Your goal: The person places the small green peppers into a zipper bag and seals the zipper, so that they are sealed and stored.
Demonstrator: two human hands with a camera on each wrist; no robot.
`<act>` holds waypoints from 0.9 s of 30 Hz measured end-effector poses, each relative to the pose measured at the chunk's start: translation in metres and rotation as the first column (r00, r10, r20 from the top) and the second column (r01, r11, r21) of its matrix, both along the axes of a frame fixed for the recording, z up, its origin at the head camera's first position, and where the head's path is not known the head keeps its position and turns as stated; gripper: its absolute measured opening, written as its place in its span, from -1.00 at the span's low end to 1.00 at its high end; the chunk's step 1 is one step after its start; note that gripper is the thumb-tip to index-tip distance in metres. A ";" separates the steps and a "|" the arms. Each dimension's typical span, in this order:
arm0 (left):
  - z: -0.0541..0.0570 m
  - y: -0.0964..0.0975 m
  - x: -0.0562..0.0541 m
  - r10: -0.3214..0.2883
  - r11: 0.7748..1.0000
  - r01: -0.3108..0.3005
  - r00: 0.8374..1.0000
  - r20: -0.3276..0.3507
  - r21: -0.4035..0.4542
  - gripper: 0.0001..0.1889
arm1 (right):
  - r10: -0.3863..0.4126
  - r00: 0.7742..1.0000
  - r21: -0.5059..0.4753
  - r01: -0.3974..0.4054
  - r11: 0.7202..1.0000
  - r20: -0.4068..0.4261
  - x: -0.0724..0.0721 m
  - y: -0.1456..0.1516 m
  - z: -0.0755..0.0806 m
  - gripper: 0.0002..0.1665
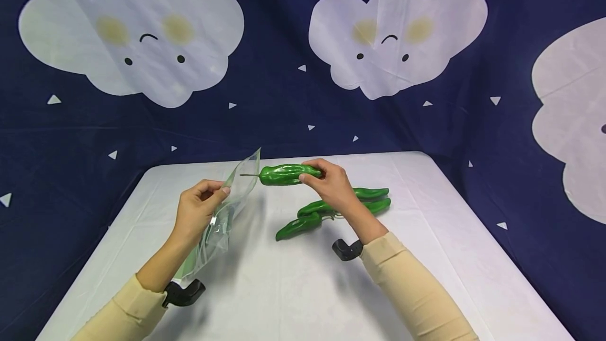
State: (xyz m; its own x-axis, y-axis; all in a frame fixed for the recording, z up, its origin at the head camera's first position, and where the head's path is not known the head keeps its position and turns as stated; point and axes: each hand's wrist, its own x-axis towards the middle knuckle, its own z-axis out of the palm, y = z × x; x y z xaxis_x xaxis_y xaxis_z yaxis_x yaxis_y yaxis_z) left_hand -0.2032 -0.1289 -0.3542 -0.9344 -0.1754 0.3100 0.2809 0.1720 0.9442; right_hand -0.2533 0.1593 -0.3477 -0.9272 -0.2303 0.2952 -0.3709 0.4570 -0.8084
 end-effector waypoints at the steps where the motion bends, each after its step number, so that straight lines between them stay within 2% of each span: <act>1: 0.000 0.000 0.000 0.001 1.000 -0.001 1.000 -0.004 -0.001 -0.87 | -0.001 1.000 0.004 0.001 1.000 -0.004 0.000 -0.002 0.001 -0.62; 10: 0.000 0.000 -0.001 0.002 1.000 -0.002 1.000 0.003 -0.005 -0.89 | 0.000 1.000 0.040 0.000 0.999 -0.002 -0.001 -0.015 0.009 -0.60; 19: -0.001 0.001 -0.002 0.007 1.000 -0.006 1.000 0.023 -0.016 -0.90 | -0.006 1.000 0.060 0.007 0.998 -0.012 -0.003 -0.026 0.011 -0.61; 27: 0.002 0.003 0.000 0.004 1.000 -0.004 1.000 0.020 -0.010 -0.86 | 0.003 1.000 0.046 -0.003 0.999 -0.004 -0.003 -0.037 0.013 -0.61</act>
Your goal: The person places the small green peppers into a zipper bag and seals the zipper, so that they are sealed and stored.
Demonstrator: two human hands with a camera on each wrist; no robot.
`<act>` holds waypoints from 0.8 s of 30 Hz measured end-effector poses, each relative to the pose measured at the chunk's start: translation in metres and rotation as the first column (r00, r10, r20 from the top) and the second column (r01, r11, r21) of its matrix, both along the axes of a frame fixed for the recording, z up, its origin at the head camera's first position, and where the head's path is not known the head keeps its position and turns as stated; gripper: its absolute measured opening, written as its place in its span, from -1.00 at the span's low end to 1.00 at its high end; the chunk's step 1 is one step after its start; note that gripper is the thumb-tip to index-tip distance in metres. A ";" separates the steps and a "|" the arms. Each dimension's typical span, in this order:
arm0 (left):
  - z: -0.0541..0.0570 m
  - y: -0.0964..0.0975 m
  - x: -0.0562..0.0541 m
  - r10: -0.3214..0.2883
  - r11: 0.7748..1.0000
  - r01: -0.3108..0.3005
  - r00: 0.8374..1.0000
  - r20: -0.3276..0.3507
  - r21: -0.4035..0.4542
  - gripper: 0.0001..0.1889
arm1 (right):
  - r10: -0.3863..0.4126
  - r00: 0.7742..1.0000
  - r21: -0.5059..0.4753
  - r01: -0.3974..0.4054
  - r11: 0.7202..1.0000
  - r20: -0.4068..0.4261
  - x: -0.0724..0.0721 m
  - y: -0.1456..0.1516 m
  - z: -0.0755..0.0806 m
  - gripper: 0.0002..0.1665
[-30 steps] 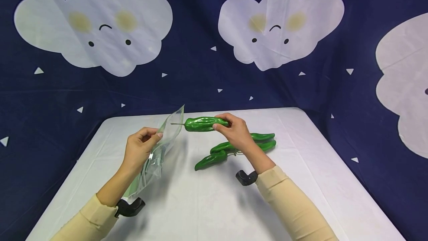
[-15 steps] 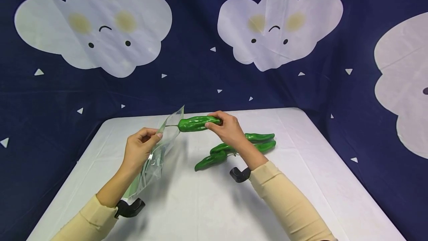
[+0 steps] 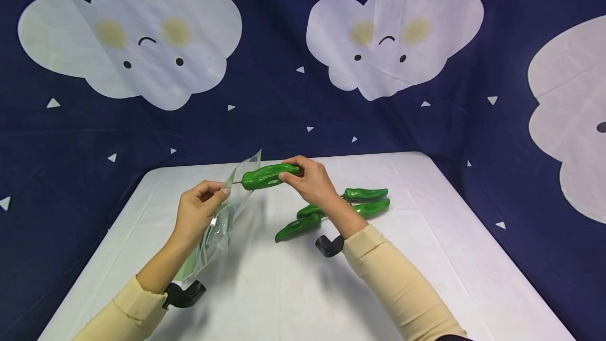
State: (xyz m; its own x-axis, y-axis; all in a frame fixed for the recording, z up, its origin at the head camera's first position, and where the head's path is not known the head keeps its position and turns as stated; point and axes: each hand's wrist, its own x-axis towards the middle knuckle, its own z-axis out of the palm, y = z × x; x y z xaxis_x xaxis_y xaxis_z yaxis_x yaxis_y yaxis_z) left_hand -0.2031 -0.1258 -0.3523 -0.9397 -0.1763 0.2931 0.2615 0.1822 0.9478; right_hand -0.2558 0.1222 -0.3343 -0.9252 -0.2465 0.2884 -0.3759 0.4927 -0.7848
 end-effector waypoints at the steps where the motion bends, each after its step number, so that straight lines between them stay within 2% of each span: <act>1: 0.000 0.000 0.000 0.000 1.000 0.000 1.000 -0.002 0.001 -0.86 | 0.001 1.000 0.002 -0.001 1.000 0.000 0.000 -0.001 0.000 -0.61; 10: -0.003 -0.002 -0.002 0.005 1.000 -0.006 1.000 -0.020 -0.016 -0.88 | 0.011 1.000 0.015 -0.011 1.000 0.005 -0.004 -0.013 -0.004 -0.55; 24: -0.002 -0.001 -0.001 -0.011 1.000 0.011 0.999 -0.035 0.005 -0.91 | 0.037 0.999 -0.027 -0.037 0.999 -0.006 -0.008 -0.034 -0.009 -0.61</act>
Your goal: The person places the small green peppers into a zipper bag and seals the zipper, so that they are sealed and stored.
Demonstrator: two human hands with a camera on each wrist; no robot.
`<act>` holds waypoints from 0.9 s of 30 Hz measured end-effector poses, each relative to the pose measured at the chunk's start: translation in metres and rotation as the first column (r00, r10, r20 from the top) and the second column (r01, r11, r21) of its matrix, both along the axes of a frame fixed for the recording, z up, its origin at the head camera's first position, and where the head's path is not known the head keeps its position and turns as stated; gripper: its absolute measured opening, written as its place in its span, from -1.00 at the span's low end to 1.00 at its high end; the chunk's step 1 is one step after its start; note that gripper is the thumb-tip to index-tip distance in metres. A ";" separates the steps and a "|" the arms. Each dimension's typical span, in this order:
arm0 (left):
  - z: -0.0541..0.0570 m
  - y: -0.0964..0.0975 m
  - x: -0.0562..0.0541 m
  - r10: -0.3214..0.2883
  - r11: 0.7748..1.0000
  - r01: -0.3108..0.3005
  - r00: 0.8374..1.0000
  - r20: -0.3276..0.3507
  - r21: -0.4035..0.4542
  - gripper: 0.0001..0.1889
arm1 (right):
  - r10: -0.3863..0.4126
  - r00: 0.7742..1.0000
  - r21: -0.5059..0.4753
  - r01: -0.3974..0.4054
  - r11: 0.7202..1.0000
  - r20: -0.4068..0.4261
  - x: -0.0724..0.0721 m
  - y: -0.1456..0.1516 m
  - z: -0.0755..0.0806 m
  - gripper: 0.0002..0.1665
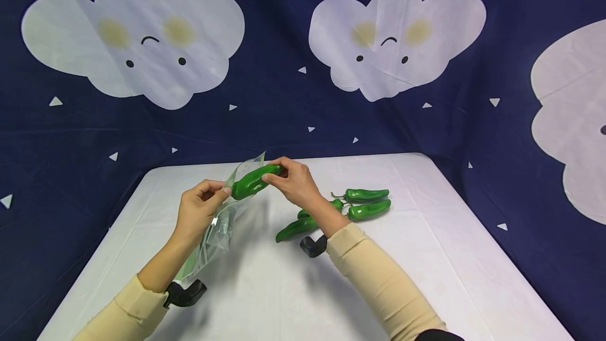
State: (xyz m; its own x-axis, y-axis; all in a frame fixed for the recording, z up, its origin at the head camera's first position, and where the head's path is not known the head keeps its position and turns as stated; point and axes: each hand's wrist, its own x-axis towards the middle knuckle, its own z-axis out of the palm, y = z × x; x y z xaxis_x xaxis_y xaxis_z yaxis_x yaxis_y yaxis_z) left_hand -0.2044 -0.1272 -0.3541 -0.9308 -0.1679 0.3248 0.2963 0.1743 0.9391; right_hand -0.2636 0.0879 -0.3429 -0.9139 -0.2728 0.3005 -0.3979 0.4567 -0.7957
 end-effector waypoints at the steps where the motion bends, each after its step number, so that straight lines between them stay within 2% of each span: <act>1: 0.000 0.000 0.000 -0.001 1.000 0.001 1.000 0.001 0.002 -0.91 | 0.005 1.000 0.000 -0.005 1.000 0.001 0.000 -0.001 0.000 -0.61; 11: 0.000 -0.001 0.000 -0.001 1.000 0.002 1.000 -0.013 0.018 -0.90 | 0.056 0.998 0.019 -0.056 0.998 0.011 -0.001 -0.011 -0.002 -0.58; 17: 0.003 -0.002 0.001 -0.001 1.000 0.001 1.000 -0.002 0.025 -0.90 | 0.060 0.998 0.019 -0.061 0.998 0.007 -0.001 -0.012 -0.001 -0.58; 25: 0.026 0.002 0.017 0.006 1.000 -0.006 0.999 0.034 -0.022 -0.87 | 0.054 0.998 0.008 -0.054 0.998 0.044 0.002 -0.006 -0.002 -0.59; 27: 0.028 0.002 0.019 0.013 1.000 -0.012 0.999 0.042 -0.026 -0.87 | 0.049 0.997 0.004 -0.049 0.999 0.053 0.002 -0.004 -0.003 -0.61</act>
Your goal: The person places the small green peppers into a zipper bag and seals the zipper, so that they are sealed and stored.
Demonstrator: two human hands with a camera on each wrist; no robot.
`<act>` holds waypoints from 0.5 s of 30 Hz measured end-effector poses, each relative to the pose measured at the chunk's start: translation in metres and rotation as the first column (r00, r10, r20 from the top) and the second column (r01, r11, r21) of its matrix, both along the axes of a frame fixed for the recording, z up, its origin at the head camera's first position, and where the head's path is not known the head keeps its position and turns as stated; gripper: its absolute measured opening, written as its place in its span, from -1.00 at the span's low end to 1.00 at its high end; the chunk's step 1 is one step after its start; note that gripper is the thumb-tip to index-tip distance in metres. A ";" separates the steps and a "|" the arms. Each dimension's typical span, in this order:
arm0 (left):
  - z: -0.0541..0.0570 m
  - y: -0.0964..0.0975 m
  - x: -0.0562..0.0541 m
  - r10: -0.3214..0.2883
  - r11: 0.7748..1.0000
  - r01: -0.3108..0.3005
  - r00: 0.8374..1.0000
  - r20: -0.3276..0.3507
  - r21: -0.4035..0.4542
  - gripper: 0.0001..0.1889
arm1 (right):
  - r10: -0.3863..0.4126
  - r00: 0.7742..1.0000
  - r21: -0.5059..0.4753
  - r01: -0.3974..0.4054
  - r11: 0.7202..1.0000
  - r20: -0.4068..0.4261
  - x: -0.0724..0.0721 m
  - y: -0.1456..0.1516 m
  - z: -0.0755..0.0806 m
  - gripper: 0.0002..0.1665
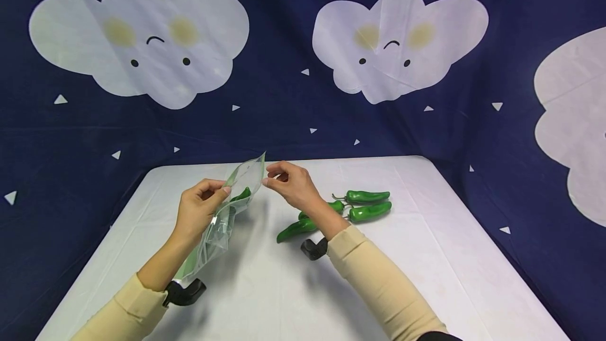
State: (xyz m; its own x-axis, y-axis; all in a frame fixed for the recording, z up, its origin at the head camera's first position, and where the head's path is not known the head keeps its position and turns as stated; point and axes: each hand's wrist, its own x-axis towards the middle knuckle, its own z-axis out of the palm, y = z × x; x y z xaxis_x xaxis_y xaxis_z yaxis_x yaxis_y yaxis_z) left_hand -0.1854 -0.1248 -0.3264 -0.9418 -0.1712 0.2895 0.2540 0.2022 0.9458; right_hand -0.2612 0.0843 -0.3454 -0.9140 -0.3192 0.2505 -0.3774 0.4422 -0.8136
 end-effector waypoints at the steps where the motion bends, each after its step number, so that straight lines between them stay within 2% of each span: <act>1: 0.001 0.000 0.001 0.000 1.000 0.000 1.000 0.005 0.001 -0.87 | -0.004 1.000 -0.004 0.004 1.000 -0.001 0.000 0.001 0.000 -0.62; 7: 0.002 0.000 0.003 0.000 1.000 0.000 1.000 0.009 -0.003 -0.87 | -0.022 1.000 -0.027 0.021 0.999 -0.021 0.003 0.008 -0.001 -0.66; 15: 0.002 0.000 0.002 0.003 1.000 -0.003 1.000 0.020 0.008 -0.87 | -0.029 0.999 -0.007 0.028 1.000 -0.024 0.006 0.021 -0.005 -0.64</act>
State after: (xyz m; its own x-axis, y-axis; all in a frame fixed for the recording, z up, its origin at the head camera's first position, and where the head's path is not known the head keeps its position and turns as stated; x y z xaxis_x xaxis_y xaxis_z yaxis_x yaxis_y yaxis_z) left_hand -0.1832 -0.1253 -0.3246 -0.9467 -0.1761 0.2697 0.2349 0.1954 0.9522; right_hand -0.2548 0.1057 -0.3508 -0.9165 -0.2913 0.2741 -0.3839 0.4477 -0.8076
